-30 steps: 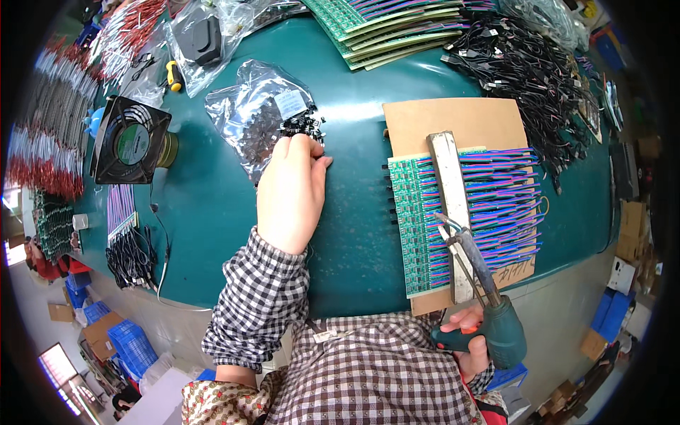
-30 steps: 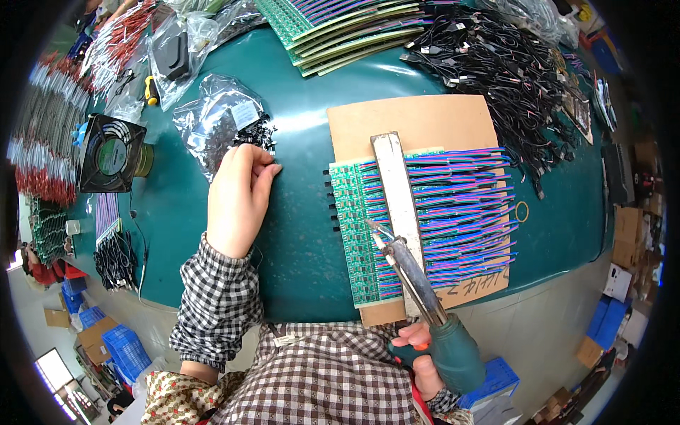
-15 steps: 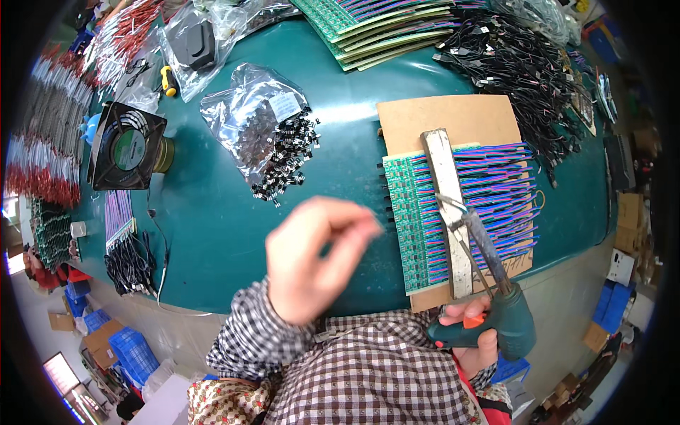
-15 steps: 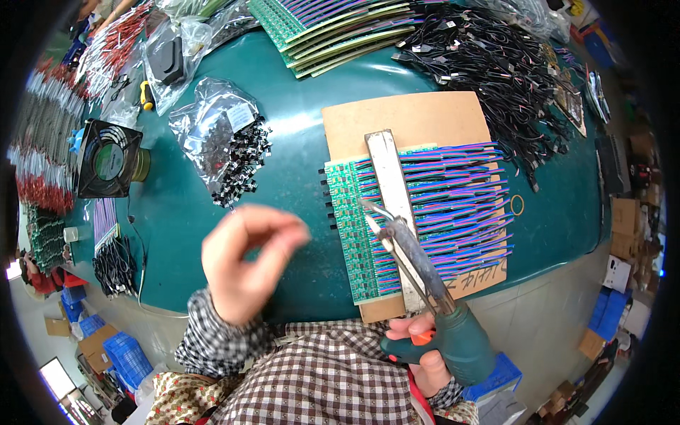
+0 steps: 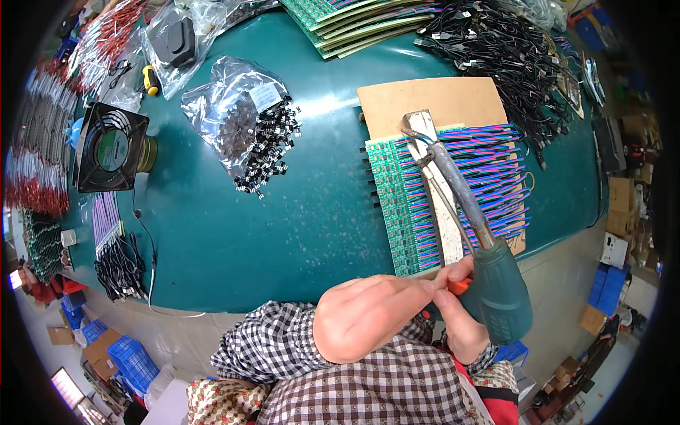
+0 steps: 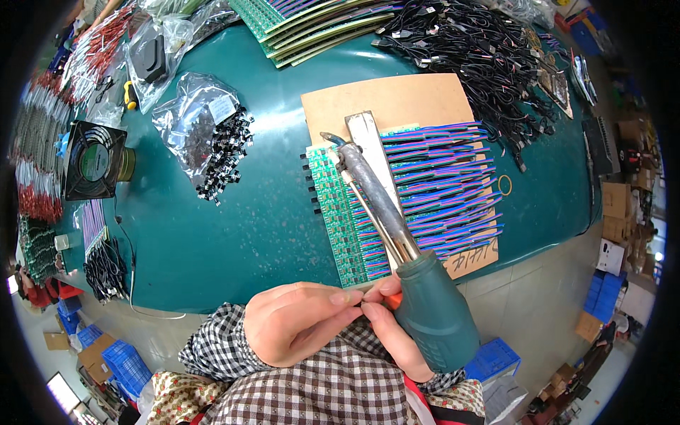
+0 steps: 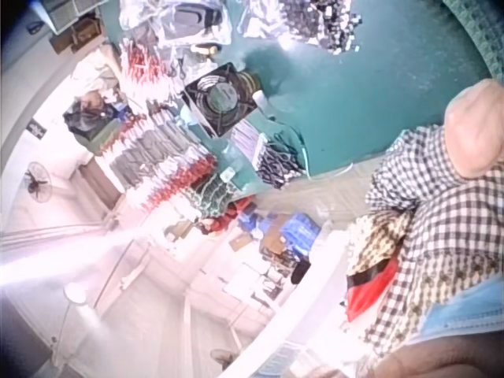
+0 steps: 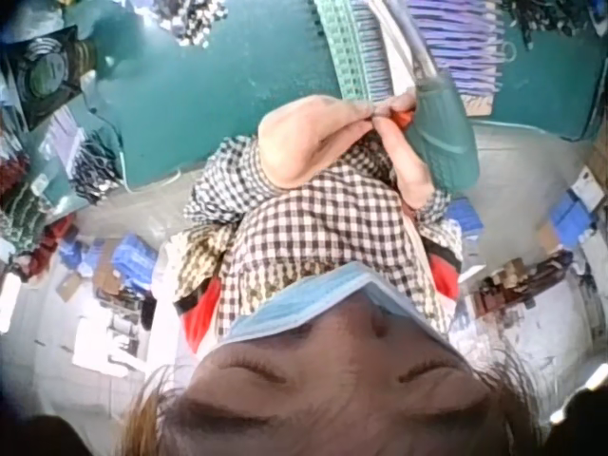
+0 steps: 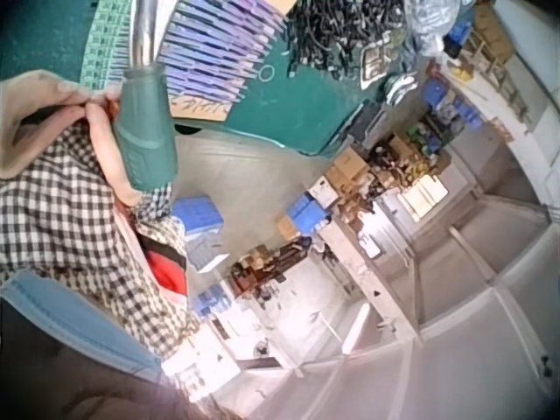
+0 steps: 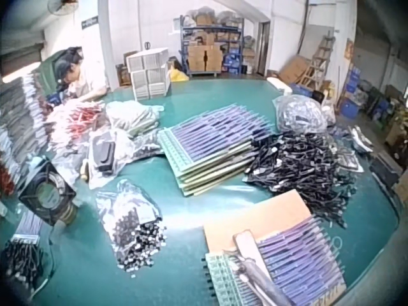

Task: The person places a metal bar over a panel of circuit boards. The person then picks up small electronic components from the table by hand and solders them onto the circuit boards using a soldering iron.

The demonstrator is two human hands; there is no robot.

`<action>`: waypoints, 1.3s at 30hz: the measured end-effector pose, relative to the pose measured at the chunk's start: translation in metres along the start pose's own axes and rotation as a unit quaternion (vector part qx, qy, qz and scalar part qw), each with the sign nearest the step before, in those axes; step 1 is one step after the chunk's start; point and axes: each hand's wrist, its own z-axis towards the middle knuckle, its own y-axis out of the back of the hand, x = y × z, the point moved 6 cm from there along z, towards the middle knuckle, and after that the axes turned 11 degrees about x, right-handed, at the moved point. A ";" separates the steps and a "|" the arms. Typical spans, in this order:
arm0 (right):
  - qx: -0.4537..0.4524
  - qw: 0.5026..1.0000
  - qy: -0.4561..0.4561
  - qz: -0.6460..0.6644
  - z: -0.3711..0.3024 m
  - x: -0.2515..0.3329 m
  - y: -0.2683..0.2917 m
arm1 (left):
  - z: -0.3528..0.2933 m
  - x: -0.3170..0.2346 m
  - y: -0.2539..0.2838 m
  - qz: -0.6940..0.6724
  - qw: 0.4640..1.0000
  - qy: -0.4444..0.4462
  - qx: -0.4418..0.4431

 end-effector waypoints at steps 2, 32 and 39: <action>0.002 1.000 -0.010 -0.023 -0.002 -0.001 0.001 | -0.002 -0.003 0.001 0.003 1.000 0.004 0.004; -0.018 0.999 -0.023 0.036 -0.048 -0.038 0.034 | -0.016 0.097 -0.001 -0.391 0.799 0.451 -0.068; -0.044 0.999 -0.007 -0.012 -0.056 -0.041 0.035 | -0.018 0.099 -0.004 -0.423 0.787 0.431 -0.123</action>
